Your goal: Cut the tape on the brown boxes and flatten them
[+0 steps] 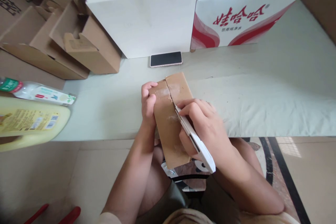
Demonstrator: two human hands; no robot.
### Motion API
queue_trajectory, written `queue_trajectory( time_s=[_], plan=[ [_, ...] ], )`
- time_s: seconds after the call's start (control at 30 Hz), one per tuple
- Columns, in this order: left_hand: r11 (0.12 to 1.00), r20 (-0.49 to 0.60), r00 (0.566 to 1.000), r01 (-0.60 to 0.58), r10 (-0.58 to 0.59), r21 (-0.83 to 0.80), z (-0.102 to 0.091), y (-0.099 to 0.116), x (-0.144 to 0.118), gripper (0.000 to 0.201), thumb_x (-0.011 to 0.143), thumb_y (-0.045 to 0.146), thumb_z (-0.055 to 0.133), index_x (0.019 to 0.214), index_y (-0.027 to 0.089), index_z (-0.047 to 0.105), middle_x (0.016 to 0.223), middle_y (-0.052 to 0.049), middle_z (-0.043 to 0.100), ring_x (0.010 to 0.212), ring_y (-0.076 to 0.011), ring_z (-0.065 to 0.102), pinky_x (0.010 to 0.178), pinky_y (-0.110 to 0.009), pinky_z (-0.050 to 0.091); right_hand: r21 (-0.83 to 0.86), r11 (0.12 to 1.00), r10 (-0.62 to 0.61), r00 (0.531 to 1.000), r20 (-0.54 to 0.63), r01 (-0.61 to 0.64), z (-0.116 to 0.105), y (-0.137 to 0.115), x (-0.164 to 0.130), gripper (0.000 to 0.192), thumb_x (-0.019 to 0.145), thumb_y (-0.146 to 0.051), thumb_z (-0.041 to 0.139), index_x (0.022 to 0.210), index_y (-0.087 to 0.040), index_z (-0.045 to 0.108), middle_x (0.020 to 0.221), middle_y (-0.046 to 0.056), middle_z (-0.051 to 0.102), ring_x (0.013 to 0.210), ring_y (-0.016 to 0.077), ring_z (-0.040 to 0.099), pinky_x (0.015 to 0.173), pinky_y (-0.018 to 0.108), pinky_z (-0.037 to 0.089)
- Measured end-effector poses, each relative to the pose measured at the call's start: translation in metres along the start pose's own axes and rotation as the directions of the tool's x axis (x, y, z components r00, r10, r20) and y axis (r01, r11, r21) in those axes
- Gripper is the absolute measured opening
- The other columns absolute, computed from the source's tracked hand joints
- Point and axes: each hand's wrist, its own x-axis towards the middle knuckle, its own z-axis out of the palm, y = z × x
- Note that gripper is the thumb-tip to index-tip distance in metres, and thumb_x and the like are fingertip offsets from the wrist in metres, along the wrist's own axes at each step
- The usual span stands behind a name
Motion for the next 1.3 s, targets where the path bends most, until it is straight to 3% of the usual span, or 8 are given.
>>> queue_trajectory(
  time_s=[1.3],
  plan=[
    [1.000,0.017,1.000,-0.006,0.006,0.013,-0.0020,-0.0023,-0.0005,0.038,0.095,0.058,0.050,0.121,0.030,0.053,0.118,-0.006,0.064,0.096,-0.0242,0.062,0.082,-0.039,0.051,-0.009,1.000,-0.017,1.000,-0.011,0.017,-0.0001,-0.0001,0.0000,0.031,0.077,-0.013,0.059,0.104,-0.027,0.051,0.115,0.008,0.075,0.096,0.0266,0.074,0.081,0.042,0.057]
  ],
)
